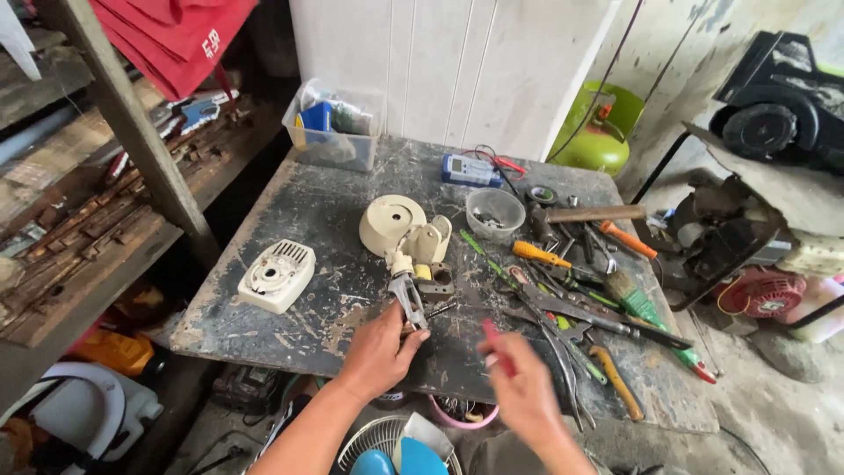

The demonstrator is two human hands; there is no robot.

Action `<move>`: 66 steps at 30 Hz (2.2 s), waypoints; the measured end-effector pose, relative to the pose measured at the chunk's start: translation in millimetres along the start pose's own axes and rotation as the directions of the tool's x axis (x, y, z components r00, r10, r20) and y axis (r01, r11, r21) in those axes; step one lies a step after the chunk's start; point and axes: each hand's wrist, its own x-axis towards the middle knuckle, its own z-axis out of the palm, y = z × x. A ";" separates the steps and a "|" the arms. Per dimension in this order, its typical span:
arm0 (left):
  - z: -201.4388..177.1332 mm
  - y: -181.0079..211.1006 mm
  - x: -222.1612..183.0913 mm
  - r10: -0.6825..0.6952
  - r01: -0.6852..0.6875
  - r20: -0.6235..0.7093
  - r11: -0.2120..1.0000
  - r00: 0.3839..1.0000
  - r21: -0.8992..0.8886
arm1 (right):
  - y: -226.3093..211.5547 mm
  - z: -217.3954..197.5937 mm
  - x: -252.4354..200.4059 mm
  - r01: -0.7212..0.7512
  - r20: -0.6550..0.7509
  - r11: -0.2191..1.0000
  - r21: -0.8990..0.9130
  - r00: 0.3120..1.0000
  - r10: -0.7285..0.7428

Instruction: Using pliers and other hand tools to shape and disassemble metal components of a small motor assembly.

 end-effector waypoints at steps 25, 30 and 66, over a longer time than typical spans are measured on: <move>13.1 -12.6 -1.9 -0.030 0.030 0.003 0.999 1.000 0.025 | -5.8 -23.0 24.8 0.176 -0.297 0.973 -0.149 0.931 -0.214; 10.7 -12.0 -3.8 0.029 -0.027 -0.042 0.998 0.999 0.057 | -16.8 -5.6 19.0 0.215 -0.656 0.956 0.197 0.754 -0.034; -15.3 25.1 -6.7 -0.147 0.146 0.019 0.942 0.989 -0.303 | -16.2 29.9 53.8 0.065 -0.191 0.998 -0.020 0.979 -0.068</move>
